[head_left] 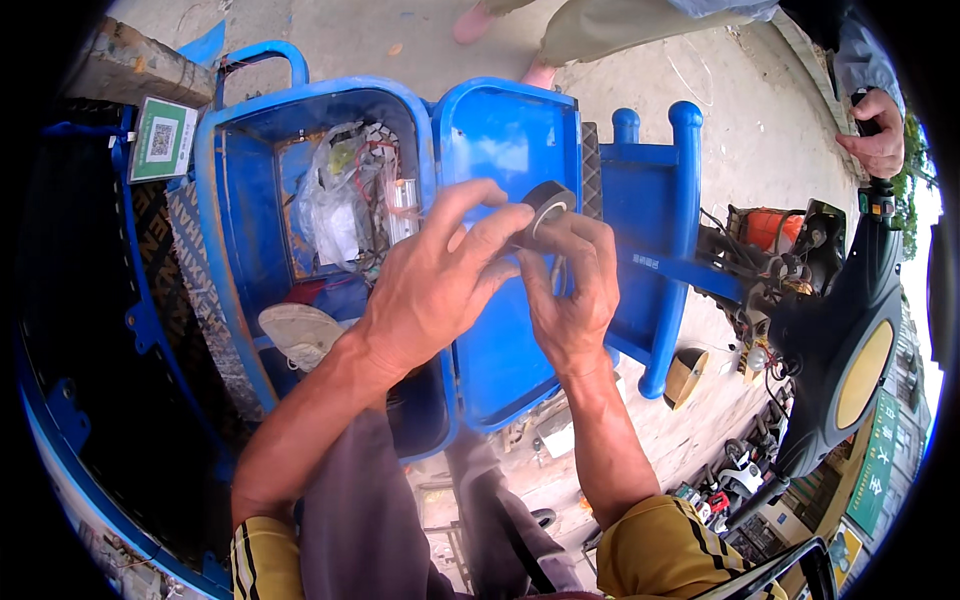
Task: The person works inside the open storage compartment of a blue electric scooter, manipulating wires and components. They use a roll of black tape to wrap and secure connections within the compartment.
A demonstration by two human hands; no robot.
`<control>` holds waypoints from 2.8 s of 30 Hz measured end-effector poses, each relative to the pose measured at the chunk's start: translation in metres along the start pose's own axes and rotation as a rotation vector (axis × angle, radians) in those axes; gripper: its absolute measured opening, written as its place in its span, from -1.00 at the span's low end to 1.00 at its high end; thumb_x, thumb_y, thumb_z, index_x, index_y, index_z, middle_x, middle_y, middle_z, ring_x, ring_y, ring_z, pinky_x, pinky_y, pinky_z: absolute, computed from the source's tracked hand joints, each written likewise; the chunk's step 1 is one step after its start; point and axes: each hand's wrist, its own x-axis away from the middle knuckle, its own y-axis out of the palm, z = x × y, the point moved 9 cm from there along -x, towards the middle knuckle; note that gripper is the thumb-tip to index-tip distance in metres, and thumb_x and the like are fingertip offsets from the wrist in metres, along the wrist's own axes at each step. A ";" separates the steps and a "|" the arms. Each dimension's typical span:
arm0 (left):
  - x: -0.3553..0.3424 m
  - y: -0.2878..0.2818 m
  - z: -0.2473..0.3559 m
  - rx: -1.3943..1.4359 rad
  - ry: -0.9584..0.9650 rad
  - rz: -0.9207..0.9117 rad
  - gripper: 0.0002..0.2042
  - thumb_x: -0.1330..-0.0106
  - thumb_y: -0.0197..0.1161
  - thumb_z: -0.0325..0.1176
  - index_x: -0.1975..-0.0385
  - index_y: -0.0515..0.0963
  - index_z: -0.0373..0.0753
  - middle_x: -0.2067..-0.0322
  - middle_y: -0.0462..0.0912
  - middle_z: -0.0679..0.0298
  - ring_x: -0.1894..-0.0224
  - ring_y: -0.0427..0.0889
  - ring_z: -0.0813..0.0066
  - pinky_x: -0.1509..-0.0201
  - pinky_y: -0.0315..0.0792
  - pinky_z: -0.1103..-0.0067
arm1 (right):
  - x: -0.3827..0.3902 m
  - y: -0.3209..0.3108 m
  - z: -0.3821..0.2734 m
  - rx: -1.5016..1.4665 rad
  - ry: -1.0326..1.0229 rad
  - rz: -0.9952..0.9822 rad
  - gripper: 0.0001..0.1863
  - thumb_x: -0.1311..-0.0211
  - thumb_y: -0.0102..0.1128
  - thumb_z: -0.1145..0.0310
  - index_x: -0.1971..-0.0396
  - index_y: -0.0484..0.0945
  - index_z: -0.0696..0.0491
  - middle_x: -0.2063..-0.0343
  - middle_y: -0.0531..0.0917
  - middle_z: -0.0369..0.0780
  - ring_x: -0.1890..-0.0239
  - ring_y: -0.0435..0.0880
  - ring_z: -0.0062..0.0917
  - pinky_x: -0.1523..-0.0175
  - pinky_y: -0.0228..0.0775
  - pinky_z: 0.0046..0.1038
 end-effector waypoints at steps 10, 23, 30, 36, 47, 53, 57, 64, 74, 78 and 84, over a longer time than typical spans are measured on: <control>0.027 0.022 0.033 -0.520 0.294 -0.012 -0.68 -0.12 0.43 -0.46 0.10 0.75 -0.34 0.33 0.65 0.32 0.40 0.65 0.50 0.39 0.41 0.55 | 0.036 0.004 0.015 0.008 0.209 -0.187 -0.63 -0.27 0.51 0.65 -0.04 0.66 0.11 0.01 0.69 -0.14 0.17 0.77 -0.36 0.09 0.69 -0.33; 0.062 0.078 0.023 -0.367 0.171 -0.348 -0.87 -0.25 0.40 -0.37 0.39 0.63 -0.27 0.38 0.49 0.26 0.32 0.63 0.43 0.33 0.46 0.43 | 0.130 0.012 0.055 -0.411 0.812 -0.223 -0.85 -0.40 0.29 0.58 0.09 0.63 0.22 0.09 0.67 -0.23 0.13 0.69 -0.56 0.03 0.61 -0.46; 0.061 0.073 0.026 -0.192 0.084 -0.328 -0.85 -0.19 0.42 -0.48 0.30 0.60 -0.31 0.29 0.52 0.19 0.28 0.67 0.34 0.28 0.59 0.38 | 0.151 0.010 0.099 -0.745 1.227 0.116 -0.82 -0.49 0.18 0.40 0.11 0.63 0.21 0.28 0.73 -0.21 0.27 0.67 -0.63 0.11 0.54 -0.49; 0.053 0.009 -0.061 0.485 -0.516 -0.139 -0.86 -0.47 0.47 -0.39 0.11 0.69 -0.26 0.08 0.64 0.25 0.00 0.69 0.35 -0.11 0.60 0.43 | 0.158 0.031 0.173 0.175 0.643 -0.346 -0.77 -0.51 0.37 0.35 0.00 0.65 0.16 0.07 0.73 -0.12 0.16 0.82 -0.29 0.03 0.67 -0.24; 0.087 -0.077 -0.180 0.086 -0.905 -0.242 -0.78 -0.46 0.54 -0.29 0.09 0.79 -0.31 0.22 0.74 0.34 0.12 0.68 0.57 -0.01 0.59 0.47 | 0.140 0.056 0.120 0.370 0.272 -0.406 -0.69 -0.47 0.39 0.43 -0.15 0.71 0.11 -0.16 0.71 -0.09 -0.12 0.79 -0.03 -0.13 0.69 -0.08; 0.127 -0.094 -0.214 0.285 -1.081 0.008 -0.84 -0.51 0.46 -0.39 0.06 0.78 -0.35 0.14 0.79 0.26 0.08 0.72 0.48 -0.03 0.66 0.49 | 0.066 0.147 -0.012 -0.271 0.200 -0.606 -0.80 -0.48 0.33 0.50 -0.02 0.77 0.10 0.07 0.80 -0.11 0.06 0.85 -0.08 -0.04 0.74 -0.13; 0.119 -0.094 -0.212 0.355 -1.074 0.121 -0.80 -0.44 0.48 -0.40 0.05 0.79 -0.36 0.14 0.80 0.28 0.19 0.73 0.52 0.00 0.63 0.52 | 0.070 0.240 -0.005 0.074 0.078 -0.965 -0.80 -0.41 0.32 0.47 0.04 0.79 0.06 0.06 0.82 -0.06 -0.02 0.85 -0.14 -0.09 0.73 -0.19; 0.124 -0.098 -0.213 0.440 -1.072 0.145 -0.80 -0.47 0.49 -0.39 0.03 0.78 -0.34 0.08 0.77 0.27 0.07 0.72 0.46 -0.08 0.66 0.49 | 0.072 0.298 -0.024 0.403 -0.151 -1.326 -0.80 -0.34 0.36 0.43 0.10 0.81 0.09 0.06 0.84 -0.04 -0.04 0.88 -0.20 -0.13 0.75 -0.19; 0.125 -0.094 -0.216 0.461 -1.104 0.097 -0.84 -0.48 0.48 -0.39 0.08 0.78 -0.33 0.14 0.77 0.28 0.15 0.70 0.49 -0.01 0.64 0.49 | 0.060 0.311 0.003 0.414 0.298 -1.473 -0.65 -0.40 0.32 0.33 -0.10 0.82 0.07 -0.13 0.84 -0.06 -0.17 0.86 -0.15 -0.16 0.76 -0.16; 0.124 -0.084 -0.215 0.462 -1.124 0.008 -0.84 -0.46 0.48 -0.41 0.08 0.78 -0.33 0.24 0.79 0.29 0.22 0.69 0.52 0.05 0.61 0.51 | 0.061 0.307 0.007 0.425 0.314 -1.369 -0.68 -0.41 0.31 0.34 -0.05 0.82 0.10 -0.10 0.85 -0.07 -0.16 0.86 -0.14 -0.17 0.76 -0.16; 0.117 -0.078 -0.215 0.372 -1.029 -0.165 -0.83 -0.43 0.46 -0.43 0.09 0.80 -0.34 0.30 0.81 0.24 0.26 0.71 0.50 0.09 0.60 0.49 | 0.063 0.292 -0.004 0.356 0.223 -1.369 -0.56 -0.47 0.34 0.03 -0.09 0.79 0.06 0.06 0.87 -0.03 -0.10 0.85 -0.08 -0.15 0.72 -0.09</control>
